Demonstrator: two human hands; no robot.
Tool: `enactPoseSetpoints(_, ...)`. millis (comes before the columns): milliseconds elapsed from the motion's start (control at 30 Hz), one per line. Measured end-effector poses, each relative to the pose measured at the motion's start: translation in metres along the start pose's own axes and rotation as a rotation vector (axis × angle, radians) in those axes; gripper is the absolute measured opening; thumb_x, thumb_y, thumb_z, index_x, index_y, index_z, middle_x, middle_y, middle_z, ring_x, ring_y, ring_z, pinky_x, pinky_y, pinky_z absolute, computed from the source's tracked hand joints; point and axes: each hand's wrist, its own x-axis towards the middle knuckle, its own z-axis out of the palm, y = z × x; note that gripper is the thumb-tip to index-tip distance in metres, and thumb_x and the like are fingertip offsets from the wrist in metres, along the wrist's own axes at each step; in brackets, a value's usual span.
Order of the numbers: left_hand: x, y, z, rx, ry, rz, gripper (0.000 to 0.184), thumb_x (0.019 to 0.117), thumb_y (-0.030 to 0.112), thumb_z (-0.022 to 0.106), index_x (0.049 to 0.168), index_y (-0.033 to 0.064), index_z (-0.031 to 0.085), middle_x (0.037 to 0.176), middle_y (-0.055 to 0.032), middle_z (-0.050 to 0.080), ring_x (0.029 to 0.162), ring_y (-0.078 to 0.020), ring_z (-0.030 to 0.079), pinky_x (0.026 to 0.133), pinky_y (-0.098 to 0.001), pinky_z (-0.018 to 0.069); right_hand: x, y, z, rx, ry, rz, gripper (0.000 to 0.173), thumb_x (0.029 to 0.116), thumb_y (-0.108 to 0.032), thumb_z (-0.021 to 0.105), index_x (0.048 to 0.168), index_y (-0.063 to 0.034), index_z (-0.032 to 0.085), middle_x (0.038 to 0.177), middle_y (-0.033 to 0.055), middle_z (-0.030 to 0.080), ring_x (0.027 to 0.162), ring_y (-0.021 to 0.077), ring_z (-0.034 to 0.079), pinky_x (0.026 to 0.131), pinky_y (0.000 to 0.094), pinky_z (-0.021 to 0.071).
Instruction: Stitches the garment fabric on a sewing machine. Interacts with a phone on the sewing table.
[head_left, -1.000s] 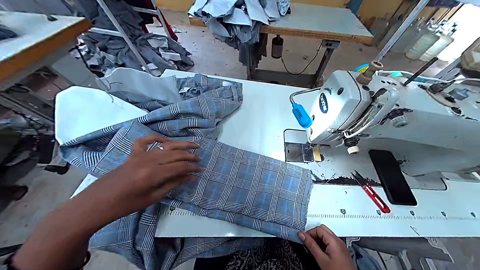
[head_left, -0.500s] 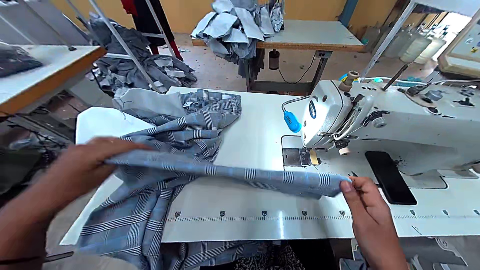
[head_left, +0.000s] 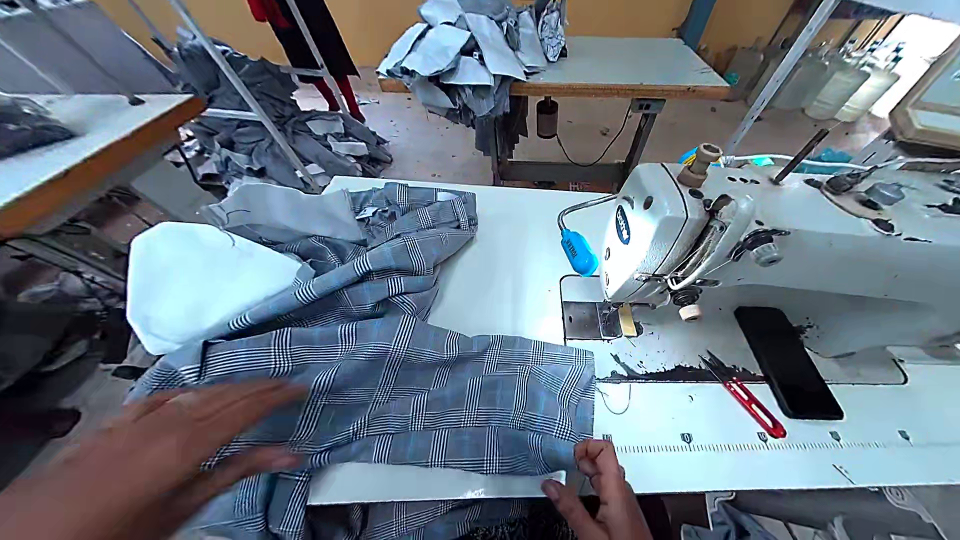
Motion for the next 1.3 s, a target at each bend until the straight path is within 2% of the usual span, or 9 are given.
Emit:
enactPoseSetpoints(100, 0.071, 0.063, 0.072, -0.133, 0.438, 0.599, 0.04, 0.1077, 0.038, 0.044, 0.117, 0.0094, 0.07, 0.124, -0.0082, 0.072, 0.122, -0.0252, 0.065, 0.104, -0.0475, 0.0482, 0.001, 0.001, 0.012, -0.091, 0.103, -0.083, 0.028, 0.0911, -0.008, 0.067, 0.11, 0.0096, 0.055, 0.092, 0.0157, 0.068, 0.09, 0.0212, 0.066, 0.096, 0.0492, 0.0433)
enactPoseSetpoints(167, 0.124, 0.103, 0.111, -0.308, 0.331, 0.959, 0.044, 0.1105, 0.038, 0.04, 0.123, 0.0051, 0.067, 0.125, -0.0126, 0.071, 0.126, -0.0246, 0.063, 0.112, -0.0393, 0.0451, 0.0, -0.007, 0.012, -0.088, 0.125, -0.061, 0.031, 0.089, -0.002, 0.062, 0.114, 0.0159, 0.06, 0.099, 0.0203, 0.072, 0.097, 0.0272, 0.07, 0.095, 0.0467, 0.0494)
enactPoseSetpoints(267, 0.172, 0.123, 0.139, -0.408, 0.206, 1.116, 0.049, 0.1099, 0.035, 0.04, 0.115, -0.0046, 0.068, 0.104, -0.0205, 0.073, 0.11, -0.034, 0.069, 0.108, -0.0443, 0.0476, -0.003, -0.009, 0.007, -0.029, 0.15, -0.022, 0.023, 0.0898, 0.003, 0.06, 0.107, 0.017, 0.063, 0.099, 0.0224, 0.071, 0.097, 0.0279, 0.069, 0.092, 0.0408, 0.0531)
enactPoseSetpoints(367, 0.188, 0.117, 0.145, -0.439, 0.269, 1.127, 0.047, 0.1084, 0.026, 0.04, 0.078, -0.0021, 0.063, 0.065, -0.0134, 0.058, 0.064, -0.0257, 0.062, 0.063, -0.0358, 0.0506, -0.004, 0.005, 0.001, -0.008, 0.149, -0.044, 0.021, 0.0927, -0.002, 0.063, 0.108, 0.0116, 0.058, 0.089, 0.0146, 0.07, 0.088, 0.0194, 0.068, 0.084, 0.0348, 0.0541)
enactPoseSetpoints(500, 0.189, 0.111, 0.116, -0.359, 0.347, 1.089, 0.049, 0.1086, 0.023, 0.044, 0.066, 0.0027, 0.058, 0.054, -0.0061, 0.049, 0.052, -0.0152, 0.051, 0.053, -0.0268, 0.0403, 0.01, 0.018, 0.006, -0.031, 0.128, -0.066, 0.03, 0.0923, -0.013, 0.069, 0.11, 0.0074, 0.057, 0.089, 0.0107, 0.068, 0.085, 0.0182, 0.066, 0.08, 0.035, 0.0534)
enactPoseSetpoints(600, 0.196, 0.116, 0.089, -0.013, 0.397, 1.09, 0.048, 0.1039, 0.026, 0.048, 0.059, 0.0081, 0.056, 0.049, -0.0018, 0.046, 0.047, -0.0151, 0.049, 0.046, -0.0293, 0.0366, 0.022, 0.016, 0.008, -0.108, 0.097, -0.106, 0.033, 0.0946, -0.013, 0.065, 0.118, 0.0105, 0.065, 0.103, 0.0167, 0.075, 0.097, 0.0279, 0.073, 0.095, 0.0474, 0.0521)
enactPoseSetpoints(767, 0.229, 0.114, 0.074, 0.341, 0.366, 0.986, 0.05, 0.1022, 0.025, 0.05, 0.06, 0.0014, 0.061, 0.051, -0.0103, 0.053, 0.049, -0.0266, 0.06, 0.046, -0.0412, 0.0448, 0.023, 0.013, 0.005, -0.197, 0.117, -0.162, 0.019, 0.0947, -0.012, 0.064, 0.096, 0.0055, 0.072, 0.081, 0.0135, 0.073, 0.078, 0.0266, 0.073, 0.082, 0.0471, 0.0545)
enactPoseSetpoints(1000, 0.238, 0.119, 0.107, 0.467, 0.303, 0.899, 0.02, 0.0956, 0.015, 0.065, 0.082, 0.0016, 0.072, 0.06, -0.0085, 0.064, 0.057, -0.0231, 0.063, 0.06, -0.0393, 0.0479, 0.008, 0.025, -0.002, -0.187, 0.159, -0.149, 0.02, 0.0941, -0.016, 0.065, 0.089, 0.0028, 0.072, 0.078, 0.0104, 0.07, 0.078, 0.0221, 0.07, 0.086, 0.0469, 0.051)
enactPoseSetpoints(1300, 0.213, 0.157, 0.108, 0.337, -0.111, 0.51, 0.036, 0.1008, 0.027, 0.064, 0.105, -0.0081, 0.069, 0.089, -0.0206, 0.07, 0.082, -0.0357, 0.07, 0.069, -0.0498, 0.0519, 0.006, 0.026, -0.004, -0.193, 0.144, -0.157, 0.017, 0.0914, -0.013, 0.067, 0.091, 0.0025, 0.074, 0.082, 0.011, 0.072, 0.082, 0.0239, 0.07, 0.088, 0.0483, 0.0495)
